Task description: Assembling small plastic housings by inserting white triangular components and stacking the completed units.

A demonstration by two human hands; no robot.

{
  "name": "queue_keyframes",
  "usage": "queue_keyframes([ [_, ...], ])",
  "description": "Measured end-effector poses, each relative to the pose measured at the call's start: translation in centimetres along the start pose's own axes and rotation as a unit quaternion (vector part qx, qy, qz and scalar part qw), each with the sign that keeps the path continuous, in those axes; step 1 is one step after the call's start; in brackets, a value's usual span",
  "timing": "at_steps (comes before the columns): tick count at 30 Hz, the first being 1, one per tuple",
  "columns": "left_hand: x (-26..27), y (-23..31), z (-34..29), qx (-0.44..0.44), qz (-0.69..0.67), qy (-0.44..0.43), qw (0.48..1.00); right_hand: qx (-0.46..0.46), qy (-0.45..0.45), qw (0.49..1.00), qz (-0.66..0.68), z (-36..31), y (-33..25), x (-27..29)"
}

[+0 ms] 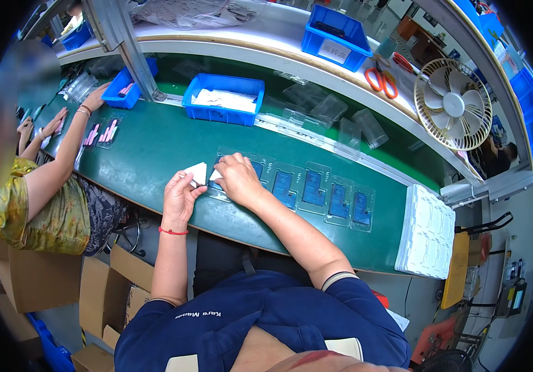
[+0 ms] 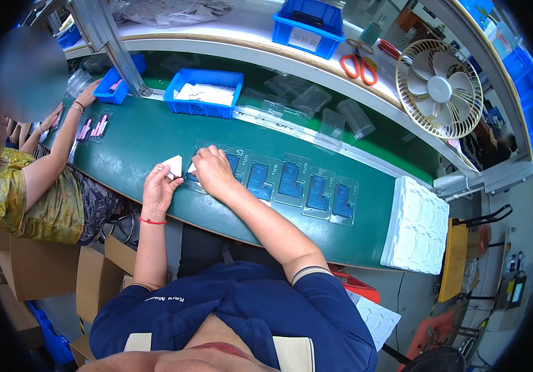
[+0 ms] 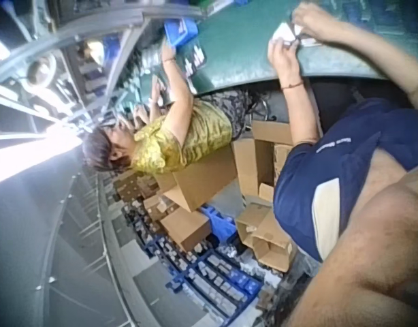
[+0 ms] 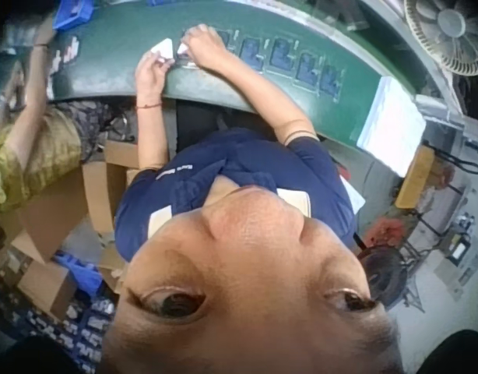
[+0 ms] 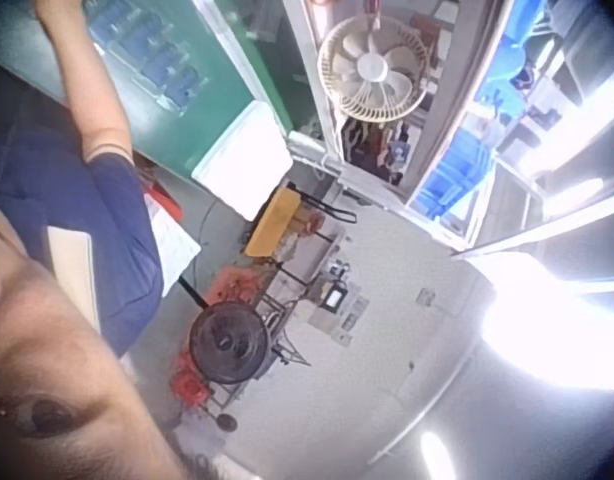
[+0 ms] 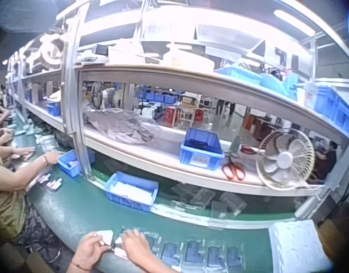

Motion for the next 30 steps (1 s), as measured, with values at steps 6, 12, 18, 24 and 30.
queue_keyframes([
  [6, 0.4, -0.2, 0.2, -0.002, -0.009, -0.014, 1.000, -0.066, -0.114, 0.991, 0.021, 3.1, 0.7, 0.2],
  [12, 0.4, -0.4, 0.1, -0.001, -0.009, -0.011, 1.000, -0.160, -0.198, 0.966, -0.041, 4.8, -0.8, 1.2],
  [18, 0.4, -0.2, -0.1, -0.013, -0.004, -0.006, 1.000, -0.146, -0.174, 0.969, -0.102, 4.8, -1.6, 1.1],
  [24, 1.3, -0.8, 0.3, -0.018, -0.029, -0.038, 0.999, -0.163, -0.159, 0.968, -0.110, 5.0, -1.1, 0.8],
  [30, 0.9, -1.0, 0.0, -0.018, -0.041, -0.052, 0.998, -0.191, -0.159, 0.969, 0.015, 4.5, 1.3, 0.8],
])
Point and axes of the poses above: each hand's wrist, its own z-axis towards the middle knuckle, its own x-axis out of the back of the hand, y = z × x, the point moved 2 cm from there along z, towards the middle knuckle, and after that the axes turned 10 degrees about -z, right-handed, at the moved point
